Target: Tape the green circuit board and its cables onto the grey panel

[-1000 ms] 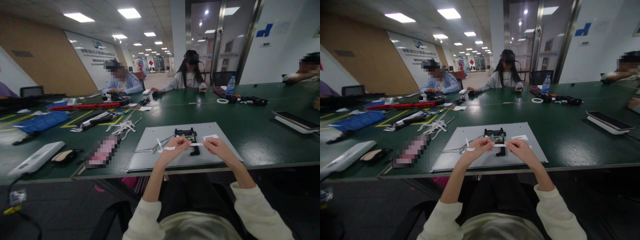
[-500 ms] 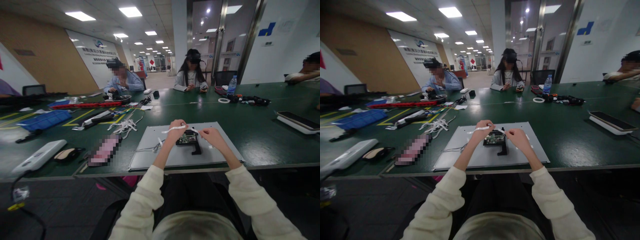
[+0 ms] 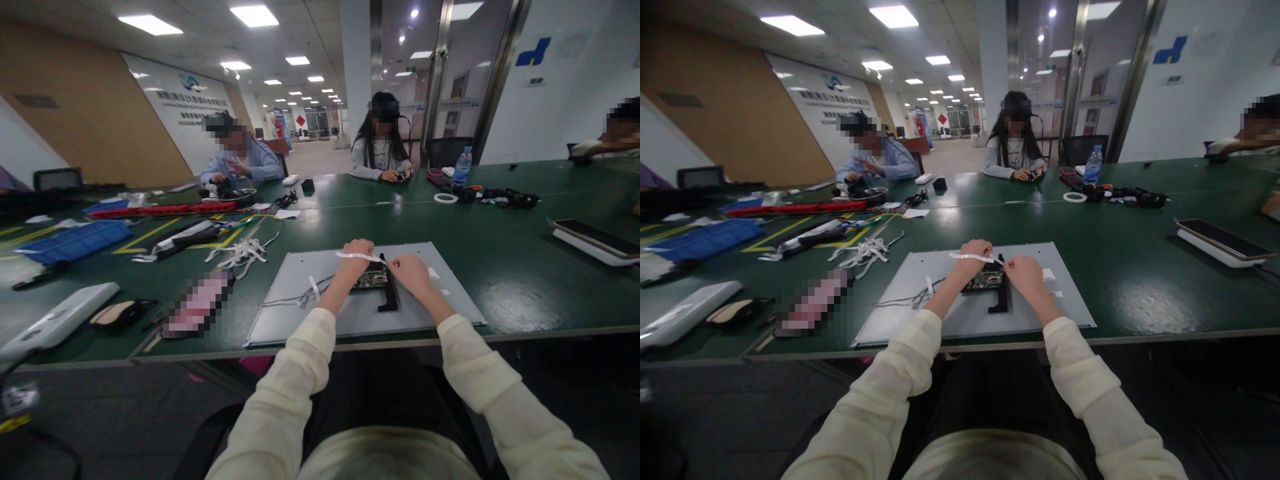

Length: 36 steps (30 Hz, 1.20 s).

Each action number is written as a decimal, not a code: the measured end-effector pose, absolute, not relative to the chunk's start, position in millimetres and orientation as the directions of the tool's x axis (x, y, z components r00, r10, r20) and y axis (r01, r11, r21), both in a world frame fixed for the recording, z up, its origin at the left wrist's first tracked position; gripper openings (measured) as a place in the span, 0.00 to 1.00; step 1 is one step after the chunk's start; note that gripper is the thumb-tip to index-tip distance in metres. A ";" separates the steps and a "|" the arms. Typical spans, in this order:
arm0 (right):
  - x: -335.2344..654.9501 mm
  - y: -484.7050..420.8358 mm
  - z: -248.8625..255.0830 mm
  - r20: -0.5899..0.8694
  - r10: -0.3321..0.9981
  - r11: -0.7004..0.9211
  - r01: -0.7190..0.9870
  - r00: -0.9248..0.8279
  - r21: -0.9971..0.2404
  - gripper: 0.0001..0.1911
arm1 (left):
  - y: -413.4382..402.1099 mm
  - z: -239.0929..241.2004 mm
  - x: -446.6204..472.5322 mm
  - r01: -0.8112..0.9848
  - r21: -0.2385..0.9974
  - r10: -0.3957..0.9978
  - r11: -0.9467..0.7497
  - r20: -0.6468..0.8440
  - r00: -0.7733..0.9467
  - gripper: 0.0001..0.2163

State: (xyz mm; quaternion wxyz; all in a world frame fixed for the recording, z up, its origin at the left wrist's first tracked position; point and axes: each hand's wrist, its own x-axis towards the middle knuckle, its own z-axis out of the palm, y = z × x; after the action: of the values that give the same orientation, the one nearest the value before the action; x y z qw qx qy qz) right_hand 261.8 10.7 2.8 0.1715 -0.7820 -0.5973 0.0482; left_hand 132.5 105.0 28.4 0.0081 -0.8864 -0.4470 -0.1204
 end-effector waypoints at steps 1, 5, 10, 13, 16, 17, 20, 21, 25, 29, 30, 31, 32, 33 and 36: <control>261.3 10.1 3.4 0.123 0.950 -0.235 0.918 0.287 -0.320 0.22 | 106.2 27.6 133.2 0.791 0.091 0.787 -0.606 0.213 0.579 0.11; 259.3 7.1 5.6 0.109 0.946 -0.261 0.916 0.306 -0.305 0.23 | 112.8 23.6 134.1 0.763 0.090 0.763 -0.640 0.185 0.619 0.11; 258.1 4.3 5.4 0.122 0.943 -0.263 0.917 0.311 -0.300 0.23 | 124.3 19.2 134.3 0.700 0.105 0.707 -0.706 0.152 0.691 0.11; 257.7 3.6 5.5 0.101 0.946 -0.268 0.919 0.308 -0.291 0.23 | 129.8 17.4 134.7 0.677 0.119 0.688 -0.726 0.147 0.711 0.12; 256.7 3.5 5.2 0.092 0.945 -0.278 0.920 0.313 -0.275 0.23 | 133.4 15.2 134.7 0.675 0.135 0.689 -0.725 0.149 0.710 0.13; 256.3 3.5 5.0 0.090 0.945 -0.281 0.921 0.315 -0.270 0.22 | 134.3 14.4 134.7 0.679 0.139 0.693 -0.721 0.150 0.705 0.13; 255.5 3.5 4.1 0.093 0.945 -0.281 0.924 0.313 -0.259 0.22 | 136.5 11.4 134.8 0.694 0.149 0.710 -0.704 0.153 0.688 0.14; 255.4 3.5 4.0 0.092 0.947 -0.276 0.926 0.308 -0.258 0.22 | 137.2 10.3 135.0 0.698 0.152 0.714 -0.700 0.155 0.683 0.13; 256.0 3.3 4.1 0.085 0.956 -0.251 0.934 0.280 -0.256 0.22 | 139.6 5.3 135.9 0.715 0.162 0.733 -0.680 0.169 0.659 0.13; 257.5 4.5 4.5 0.083 0.960 -0.238 0.939 0.266 -0.249 0.22 | 141.0 0.6 136.2 0.741 0.177 0.761 -0.648 0.190 0.620 0.13; 257.9 4.9 4.4 0.083 0.961 -0.235 0.939 0.263 -0.249 0.22 | 140.9 -0.2 135.9 0.746 0.181 0.767 -0.641 0.195 0.611 0.13; 258.4 5.2 4.4 0.088 0.961 -0.232 0.940 0.261 -0.252 0.22 | 140.6 -0.6 135.5 0.749 0.185 0.771 -0.636 0.200 0.605 0.13; 258.8 5.4 4.2 0.092 0.961 -0.231 0.939 0.261 -0.256 0.22 | 140.1 -0.8 135.0 0.751 0.190 0.773 -0.633 0.206 0.600 0.13; 259.2 5.4 4.0 0.095 0.959 -0.234 0.936 0.266 -0.262 0.22 | 139.5 -0.8 134.4 0.750 0.195 0.774 -0.631 0.212 0.596 0.13; 260.3 4.9 3.3 0.100 0.953 -0.246 0.925 0.285 -0.290 0.22 | 137.6 -0.2 132.8 0.748 0.214 0.777 -0.629 0.224 0.589 0.13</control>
State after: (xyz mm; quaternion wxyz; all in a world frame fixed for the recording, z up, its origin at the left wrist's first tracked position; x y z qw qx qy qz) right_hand 260.3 4.9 3.3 0.1477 -0.7878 -0.5961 0.0480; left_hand 132.8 137.6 -0.2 -0.0484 -0.8900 -0.4282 -0.1491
